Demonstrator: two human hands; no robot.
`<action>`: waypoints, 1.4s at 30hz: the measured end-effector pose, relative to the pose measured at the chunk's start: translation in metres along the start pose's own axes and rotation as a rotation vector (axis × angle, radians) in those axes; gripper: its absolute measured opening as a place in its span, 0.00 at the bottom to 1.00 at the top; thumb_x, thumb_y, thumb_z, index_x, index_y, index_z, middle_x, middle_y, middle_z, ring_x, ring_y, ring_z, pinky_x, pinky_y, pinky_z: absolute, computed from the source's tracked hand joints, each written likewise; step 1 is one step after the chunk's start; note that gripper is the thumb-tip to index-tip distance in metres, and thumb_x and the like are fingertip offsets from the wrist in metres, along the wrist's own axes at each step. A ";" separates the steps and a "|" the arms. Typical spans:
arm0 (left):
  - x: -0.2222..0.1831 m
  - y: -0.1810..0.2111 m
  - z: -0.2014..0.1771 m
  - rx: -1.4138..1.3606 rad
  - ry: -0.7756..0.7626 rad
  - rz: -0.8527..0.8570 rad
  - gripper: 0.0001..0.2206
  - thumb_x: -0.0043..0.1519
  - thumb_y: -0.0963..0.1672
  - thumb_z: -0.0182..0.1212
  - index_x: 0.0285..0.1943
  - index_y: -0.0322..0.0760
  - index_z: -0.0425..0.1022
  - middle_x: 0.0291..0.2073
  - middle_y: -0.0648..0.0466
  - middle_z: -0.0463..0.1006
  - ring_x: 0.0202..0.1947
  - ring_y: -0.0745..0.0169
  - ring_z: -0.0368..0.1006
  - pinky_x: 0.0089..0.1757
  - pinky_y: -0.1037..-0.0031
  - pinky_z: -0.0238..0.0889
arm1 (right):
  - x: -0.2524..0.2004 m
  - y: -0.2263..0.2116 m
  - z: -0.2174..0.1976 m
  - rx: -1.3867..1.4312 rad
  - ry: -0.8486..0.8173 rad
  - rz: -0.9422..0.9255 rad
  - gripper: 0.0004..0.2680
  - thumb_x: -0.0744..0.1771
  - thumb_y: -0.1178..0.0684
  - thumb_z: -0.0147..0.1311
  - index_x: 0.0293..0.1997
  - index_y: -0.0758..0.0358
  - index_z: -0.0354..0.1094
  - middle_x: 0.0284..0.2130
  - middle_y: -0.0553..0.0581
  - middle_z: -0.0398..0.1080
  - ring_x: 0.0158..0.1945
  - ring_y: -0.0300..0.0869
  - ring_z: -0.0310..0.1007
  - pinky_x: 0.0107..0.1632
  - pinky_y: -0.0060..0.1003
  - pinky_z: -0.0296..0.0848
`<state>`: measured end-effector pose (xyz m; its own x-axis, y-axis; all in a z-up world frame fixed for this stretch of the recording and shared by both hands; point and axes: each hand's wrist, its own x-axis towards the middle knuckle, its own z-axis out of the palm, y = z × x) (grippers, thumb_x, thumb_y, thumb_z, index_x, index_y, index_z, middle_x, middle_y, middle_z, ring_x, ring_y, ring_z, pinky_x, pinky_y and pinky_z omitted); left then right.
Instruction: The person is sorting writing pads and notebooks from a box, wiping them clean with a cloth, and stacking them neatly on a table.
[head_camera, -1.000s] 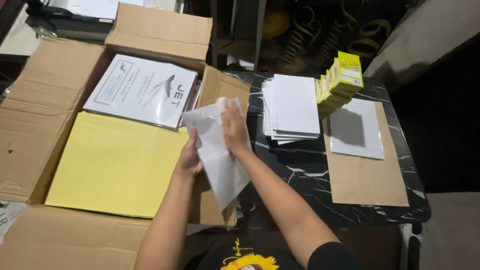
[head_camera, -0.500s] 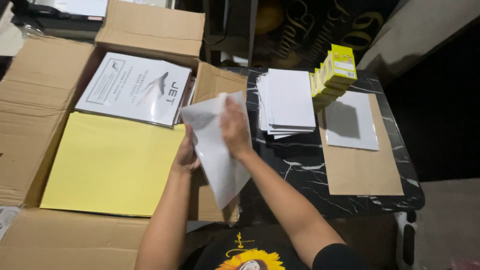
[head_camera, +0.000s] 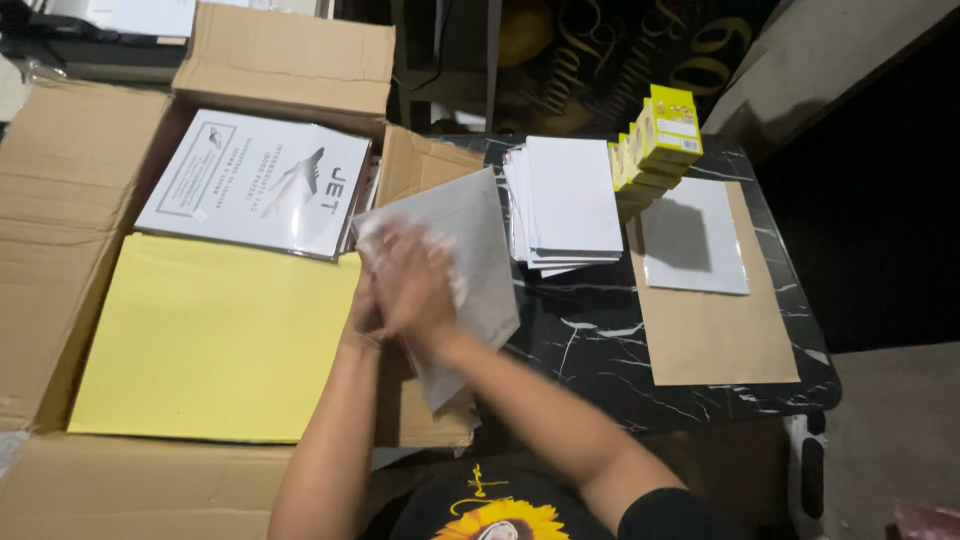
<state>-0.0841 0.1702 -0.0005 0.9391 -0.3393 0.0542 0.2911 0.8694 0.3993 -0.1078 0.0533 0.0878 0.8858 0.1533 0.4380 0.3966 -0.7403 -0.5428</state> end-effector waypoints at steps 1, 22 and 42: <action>0.000 0.003 0.022 0.001 -0.006 -0.002 0.34 0.69 0.59 0.50 0.79 0.40 0.56 0.72 0.50 0.64 0.69 0.52 0.63 0.65 0.58 0.57 | 0.002 0.011 0.007 -0.003 0.005 0.000 0.22 0.71 0.43 0.36 0.77 0.53 0.46 0.71 0.54 0.55 0.73 0.46 0.52 0.73 0.52 0.47; 0.034 0.009 0.075 0.255 0.092 -0.071 0.38 0.64 0.63 0.46 0.75 0.40 0.60 0.63 0.54 0.73 0.60 0.57 0.71 0.58 0.63 0.67 | 0.048 0.081 -0.015 0.502 -0.035 0.545 0.15 0.72 0.49 0.36 0.61 0.66 0.61 0.49 0.70 0.69 0.50 0.56 0.71 0.56 0.43 0.70; 0.050 -0.003 0.039 0.353 0.270 0.147 0.27 0.67 0.50 0.55 0.73 0.36 0.59 0.59 0.48 0.73 0.57 0.50 0.72 0.52 0.59 0.72 | 0.069 0.190 -0.052 0.618 0.491 0.562 0.17 0.70 0.42 0.55 0.52 0.71 0.75 0.35 0.59 0.78 0.35 0.42 0.74 0.42 0.36 0.74</action>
<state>-0.0449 0.1366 0.0363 0.9932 -0.0758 -0.0878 0.1156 0.7103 0.6944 0.0156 -0.1104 0.0519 0.8409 -0.5123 0.1743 0.1272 -0.1259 -0.9839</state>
